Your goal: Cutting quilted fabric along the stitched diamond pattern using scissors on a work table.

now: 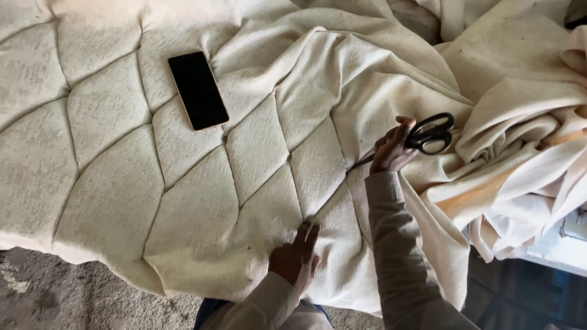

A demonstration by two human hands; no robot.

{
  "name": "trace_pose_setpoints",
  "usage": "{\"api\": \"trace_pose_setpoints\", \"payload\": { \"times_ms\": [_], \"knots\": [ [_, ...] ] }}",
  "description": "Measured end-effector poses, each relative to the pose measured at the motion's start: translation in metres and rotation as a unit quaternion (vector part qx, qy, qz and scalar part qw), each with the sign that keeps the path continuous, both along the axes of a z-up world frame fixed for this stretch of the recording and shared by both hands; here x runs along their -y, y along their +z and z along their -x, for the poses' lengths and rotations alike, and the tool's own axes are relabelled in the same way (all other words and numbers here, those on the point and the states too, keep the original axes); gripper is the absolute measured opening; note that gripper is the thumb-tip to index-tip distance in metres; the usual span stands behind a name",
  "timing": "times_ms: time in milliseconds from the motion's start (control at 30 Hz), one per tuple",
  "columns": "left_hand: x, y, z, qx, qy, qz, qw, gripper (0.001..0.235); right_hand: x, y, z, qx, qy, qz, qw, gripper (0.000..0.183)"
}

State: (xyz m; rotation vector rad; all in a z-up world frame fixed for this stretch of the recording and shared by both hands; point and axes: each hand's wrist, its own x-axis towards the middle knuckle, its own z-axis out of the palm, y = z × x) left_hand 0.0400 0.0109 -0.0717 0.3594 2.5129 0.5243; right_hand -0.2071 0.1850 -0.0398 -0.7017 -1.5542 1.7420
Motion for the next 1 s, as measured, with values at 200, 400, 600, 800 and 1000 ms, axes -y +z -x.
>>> {"api": "trace_pose_setpoints", "payload": {
  "times_ms": [200,400,600,800,1000],
  "knots": [
    [0.006,0.005,-0.003,-0.124,0.013,-0.037,0.992,0.072,0.024,-0.009,-0.121,-0.048,0.158,-0.108,0.98,0.057],
    [0.039,0.038,0.009,-0.074,0.172,-0.222,0.957,0.024,0.079,-0.025,-0.207,-0.134,0.295,-0.283,0.903,0.015],
    [0.07,0.056,0.036,0.0,0.21,-0.183,0.96,0.022,0.08,-0.037,-0.258,-0.082,0.349,-0.306,0.882,0.034],
    [0.061,0.034,0.065,-0.08,0.166,-0.216,0.959,0.027,0.085,-0.034,-0.3,-0.122,0.398,-0.307,0.856,0.04],
    [0.036,0.013,0.082,-0.121,0.083,-0.223,0.964,0.02,0.078,-0.014,-0.31,-0.107,0.437,-0.2,0.871,0.039]
  ]
}}
